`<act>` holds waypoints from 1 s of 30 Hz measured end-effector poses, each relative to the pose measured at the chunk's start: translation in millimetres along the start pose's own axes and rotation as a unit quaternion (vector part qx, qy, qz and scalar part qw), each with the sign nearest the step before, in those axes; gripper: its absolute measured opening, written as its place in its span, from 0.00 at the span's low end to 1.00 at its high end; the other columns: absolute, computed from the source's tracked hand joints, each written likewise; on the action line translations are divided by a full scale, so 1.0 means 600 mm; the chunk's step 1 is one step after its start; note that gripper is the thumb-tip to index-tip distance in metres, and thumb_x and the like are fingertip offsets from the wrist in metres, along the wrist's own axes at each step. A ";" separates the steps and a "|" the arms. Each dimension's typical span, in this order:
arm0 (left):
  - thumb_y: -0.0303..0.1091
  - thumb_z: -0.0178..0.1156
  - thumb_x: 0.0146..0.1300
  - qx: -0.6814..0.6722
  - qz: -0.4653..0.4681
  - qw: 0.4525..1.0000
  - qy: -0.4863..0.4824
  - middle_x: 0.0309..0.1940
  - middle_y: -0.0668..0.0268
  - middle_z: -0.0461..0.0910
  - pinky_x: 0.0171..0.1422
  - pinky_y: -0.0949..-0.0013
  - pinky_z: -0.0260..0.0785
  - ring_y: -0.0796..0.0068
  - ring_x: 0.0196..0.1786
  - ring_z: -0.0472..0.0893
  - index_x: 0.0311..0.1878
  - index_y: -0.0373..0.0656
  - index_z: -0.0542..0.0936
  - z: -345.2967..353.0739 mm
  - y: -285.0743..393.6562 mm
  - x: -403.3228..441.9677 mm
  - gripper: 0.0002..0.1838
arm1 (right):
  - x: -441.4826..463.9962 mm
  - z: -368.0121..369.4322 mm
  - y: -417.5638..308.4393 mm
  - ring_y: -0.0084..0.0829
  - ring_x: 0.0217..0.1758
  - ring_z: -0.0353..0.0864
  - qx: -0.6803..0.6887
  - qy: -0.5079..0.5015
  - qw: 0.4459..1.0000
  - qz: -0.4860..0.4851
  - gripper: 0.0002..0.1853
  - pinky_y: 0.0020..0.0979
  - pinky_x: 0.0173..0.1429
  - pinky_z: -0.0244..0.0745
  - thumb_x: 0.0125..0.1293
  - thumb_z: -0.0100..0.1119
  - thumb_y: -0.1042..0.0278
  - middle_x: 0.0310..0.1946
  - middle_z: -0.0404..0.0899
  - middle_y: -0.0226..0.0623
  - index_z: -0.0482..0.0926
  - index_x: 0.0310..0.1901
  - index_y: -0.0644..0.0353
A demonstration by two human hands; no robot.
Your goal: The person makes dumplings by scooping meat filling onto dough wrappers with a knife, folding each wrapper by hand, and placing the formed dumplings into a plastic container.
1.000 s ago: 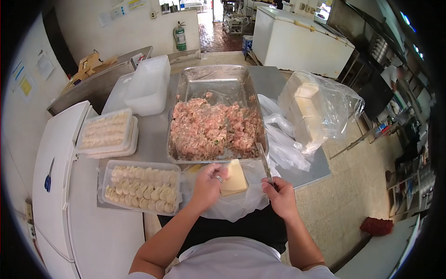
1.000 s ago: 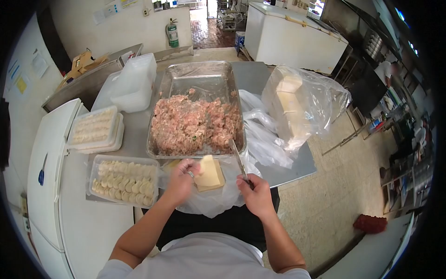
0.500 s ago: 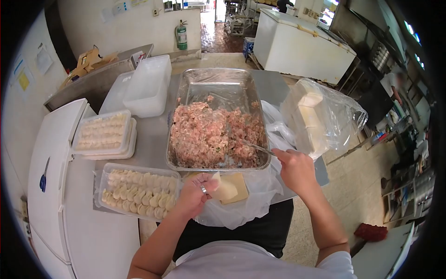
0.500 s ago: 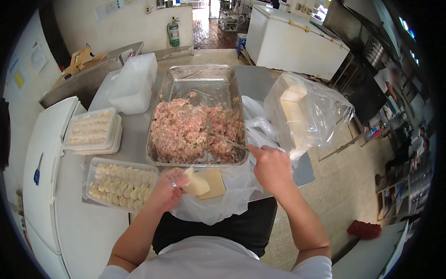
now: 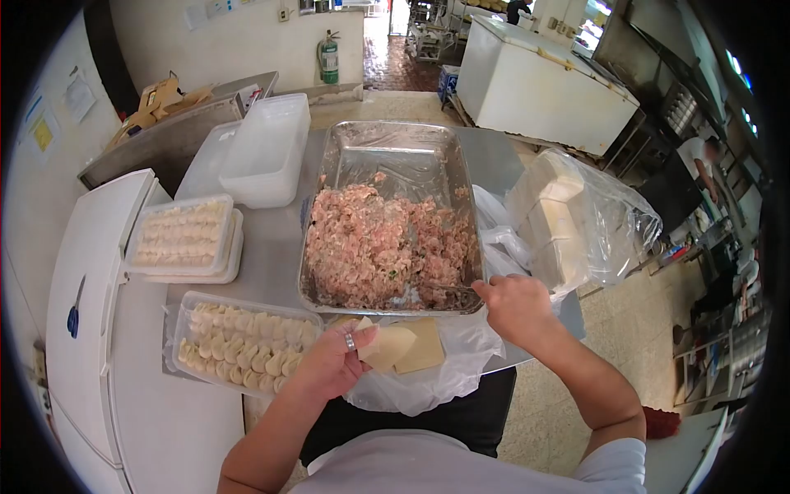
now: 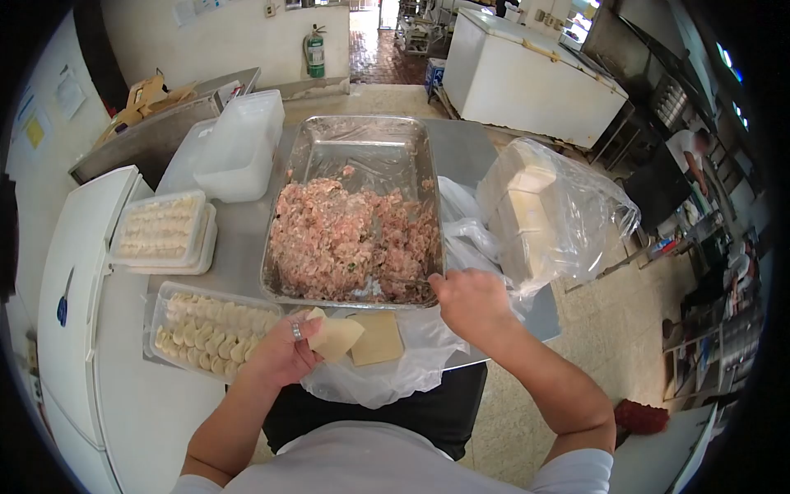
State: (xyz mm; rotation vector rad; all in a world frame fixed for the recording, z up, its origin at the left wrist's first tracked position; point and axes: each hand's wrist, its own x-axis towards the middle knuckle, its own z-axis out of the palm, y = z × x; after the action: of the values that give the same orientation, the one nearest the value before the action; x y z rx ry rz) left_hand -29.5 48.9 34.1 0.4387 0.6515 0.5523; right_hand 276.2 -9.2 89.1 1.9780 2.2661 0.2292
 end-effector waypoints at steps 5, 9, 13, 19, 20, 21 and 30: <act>0.31 0.63 0.71 0.024 0.071 0.997 -0.012 0.56 0.61 0.82 0.67 0.60 0.76 0.65 0.58 0.83 0.63 0.36 0.73 -0.009 -0.007 0.012 0.20 | 0.006 -0.009 -0.015 0.37 0.40 0.89 -0.010 -0.071 0.997 -0.025 0.10 0.39 0.40 0.83 0.63 0.56 0.70 0.35 0.86 0.35 0.85 0.42 0.53; 0.33 0.61 0.73 -0.041 0.095 0.995 -0.002 0.56 0.61 0.82 0.68 0.63 0.74 0.67 0.59 0.83 0.62 0.37 0.74 0.010 0.016 -0.005 0.18 | -0.006 -0.046 0.002 0.36 0.39 0.88 0.030 -0.049 0.998 -0.022 0.15 0.40 0.40 0.82 0.58 0.59 0.72 0.32 0.84 0.33 0.87 0.46 0.49; 0.35 0.60 0.75 -0.017 0.077 0.996 0.029 0.58 0.60 0.81 0.69 0.63 0.72 0.65 0.61 0.81 0.63 0.36 0.74 -0.012 0.018 0.004 0.19 | 0.000 -0.048 -0.003 0.37 0.40 0.88 0.001 -0.004 1.000 -0.008 0.16 0.40 0.40 0.83 0.58 0.59 0.72 0.33 0.84 0.34 0.87 0.48 0.47; 0.37 0.58 0.76 -0.071 0.135 0.988 0.031 0.57 0.59 0.82 0.70 0.56 0.73 0.62 0.61 0.82 0.63 0.38 0.75 0.001 0.029 0.002 0.18 | 0.005 -0.018 -0.008 0.39 0.40 0.88 -0.004 -0.060 0.998 -0.011 0.17 0.40 0.40 0.83 0.60 0.58 0.72 0.33 0.85 0.35 0.88 0.50 0.46; 0.37 0.58 0.76 -0.094 0.131 0.986 0.036 0.56 0.59 0.82 0.69 0.58 0.74 0.63 0.60 0.83 0.62 0.36 0.75 0.005 0.035 -0.001 0.18 | 0.002 -0.022 -0.004 0.39 0.39 0.88 -0.002 -0.046 0.999 0.003 0.17 0.40 0.40 0.83 0.60 0.58 0.72 0.33 0.85 0.35 0.88 0.49 0.47; 0.38 0.57 0.77 -0.117 0.127 0.984 0.041 0.56 0.59 0.83 0.68 0.59 0.75 0.64 0.59 0.83 0.62 0.35 0.75 0.007 0.041 -0.005 0.19 | 0.001 -0.025 -0.002 0.39 0.39 0.88 0.000 -0.031 0.999 0.016 0.16 0.40 0.40 0.83 0.61 0.58 0.71 0.33 0.86 0.36 0.88 0.48 0.47; 0.32 0.59 0.75 -0.057 0.124 0.990 0.049 0.58 0.56 0.82 0.69 0.58 0.76 0.63 0.61 0.83 0.62 0.32 0.74 -0.014 0.053 -0.004 0.18 | 0.016 -0.035 -0.018 0.47 0.42 0.90 0.057 -0.150 0.987 0.021 0.10 0.46 0.45 0.84 0.61 0.56 0.69 0.34 0.88 0.47 0.88 0.36 0.57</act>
State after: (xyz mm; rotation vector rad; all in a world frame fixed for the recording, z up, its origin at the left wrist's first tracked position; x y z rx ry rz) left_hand -47.4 73.6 46.3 0.3896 0.6592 0.8461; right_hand 260.5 -2.0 107.8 1.9588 2.0890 -0.1878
